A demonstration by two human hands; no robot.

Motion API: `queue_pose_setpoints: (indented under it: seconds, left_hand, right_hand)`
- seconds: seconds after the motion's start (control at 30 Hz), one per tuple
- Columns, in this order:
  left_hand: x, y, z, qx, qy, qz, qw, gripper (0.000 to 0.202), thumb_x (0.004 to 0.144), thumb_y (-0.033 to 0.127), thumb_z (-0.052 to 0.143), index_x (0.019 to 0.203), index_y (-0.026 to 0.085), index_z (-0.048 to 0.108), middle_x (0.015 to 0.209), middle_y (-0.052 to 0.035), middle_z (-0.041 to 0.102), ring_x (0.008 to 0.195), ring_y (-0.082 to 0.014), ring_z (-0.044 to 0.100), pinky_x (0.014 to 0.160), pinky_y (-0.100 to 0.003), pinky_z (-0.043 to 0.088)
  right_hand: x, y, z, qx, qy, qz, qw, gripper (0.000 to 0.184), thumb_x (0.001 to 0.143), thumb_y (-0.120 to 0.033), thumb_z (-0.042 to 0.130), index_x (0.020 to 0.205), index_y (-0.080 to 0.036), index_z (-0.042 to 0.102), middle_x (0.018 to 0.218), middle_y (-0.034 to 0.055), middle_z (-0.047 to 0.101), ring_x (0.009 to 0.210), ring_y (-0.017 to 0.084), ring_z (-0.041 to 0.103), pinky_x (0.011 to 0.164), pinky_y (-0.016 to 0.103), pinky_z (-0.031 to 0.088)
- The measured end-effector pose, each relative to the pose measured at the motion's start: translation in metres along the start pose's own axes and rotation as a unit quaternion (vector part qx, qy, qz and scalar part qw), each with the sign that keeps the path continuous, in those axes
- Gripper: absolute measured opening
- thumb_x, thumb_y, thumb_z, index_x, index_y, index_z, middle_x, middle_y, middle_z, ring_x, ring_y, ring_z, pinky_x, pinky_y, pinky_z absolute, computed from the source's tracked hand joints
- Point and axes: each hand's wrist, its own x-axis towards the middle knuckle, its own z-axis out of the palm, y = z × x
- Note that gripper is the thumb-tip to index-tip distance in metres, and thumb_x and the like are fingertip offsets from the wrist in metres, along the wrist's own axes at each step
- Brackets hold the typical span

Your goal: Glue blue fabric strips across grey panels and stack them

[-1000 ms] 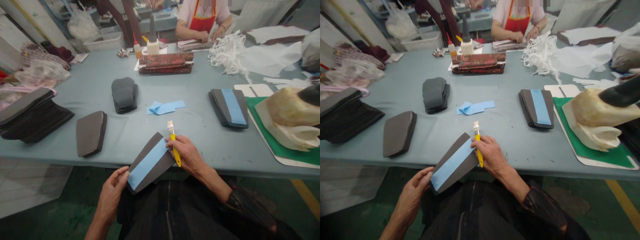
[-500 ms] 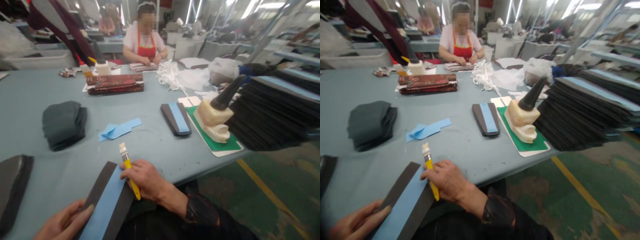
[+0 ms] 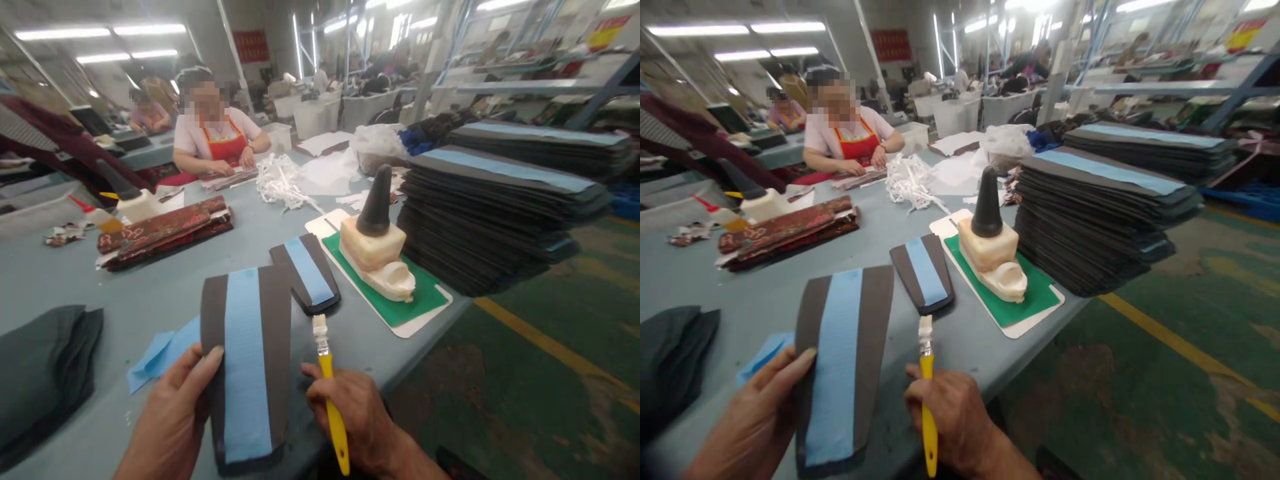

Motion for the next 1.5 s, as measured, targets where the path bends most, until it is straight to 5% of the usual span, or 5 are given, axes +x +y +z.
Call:
queue_pose_setpoints:
  seconds: [0.2,0.47,0.87,1.27,1.5]
  left_hand:
    - [0.043,0.054,0.104,-0.135,-0.052,-0.049,0.988,0.019,0.067,0.022,0.082,0.078,0.018,0.067,0.07,0.0032,0.068,0.06,-0.0107,0.061,0.052,-0.017,0.051]
    - [0.097,0.048,0.157,-0.124,-0.099,-0.051,0.986,0.01,0.1,0.022,0.074,0.095,0.015,0.067,0.088,0.0011,0.07,0.068,-0.0105,0.064,0.061,-0.023,0.056]
    - [0.114,0.034,0.163,-0.057,-0.114,-0.056,0.99,0.025,0.103,0.036,0.074,0.116,0.015,0.07,0.107,-0.0043,0.073,0.085,-0.0154,0.07,0.073,-0.031,0.064]
    - [0.118,0.018,0.147,0.057,-0.077,0.005,0.995,0.026,0.102,0.038,0.075,0.113,0.015,0.069,0.1,-0.0022,0.07,0.077,-0.013,0.066,0.067,-0.027,0.06]
    - [0.124,0.014,0.145,0.093,-0.083,0.013,0.992,0.032,0.102,0.042,0.074,0.12,0.016,0.07,0.112,-0.0061,0.072,0.091,-0.0178,0.071,0.078,-0.035,0.064]
  right_hand:
    - [-0.012,0.005,0.001,-0.057,0.083,-0.024,0.995,0.02,0.1,-0.006,0.051,0.101,-0.023,0.06,0.099,0.0095,0.088,0.067,0.015,0.081,0.065,0.023,0.063]
    - [-0.017,0.007,0.002,-0.06,0.072,-0.032,0.995,0.015,0.102,-0.013,0.052,0.106,-0.023,0.062,0.113,0.0105,0.087,0.067,0.015,0.079,0.063,0.025,0.062]
    - [-0.018,0.005,0.001,-0.054,0.061,-0.02,0.997,0.017,0.102,-0.01,0.053,0.103,-0.025,0.063,0.105,0.0064,0.088,0.066,0.015,0.08,0.063,0.025,0.063]
    - [-0.018,0.004,-0.001,-0.068,0.05,-0.025,0.996,0.023,0.096,-0.005,0.054,0.104,-0.025,0.062,0.101,0.0059,0.088,0.063,0.014,0.077,0.062,0.025,0.061]
    - [-0.017,0.003,0.0,-0.075,0.062,-0.027,0.995,0.024,0.095,-0.003,0.054,0.103,-0.024,0.063,0.096,0.0052,0.088,0.064,0.015,0.078,0.063,0.025,0.06]
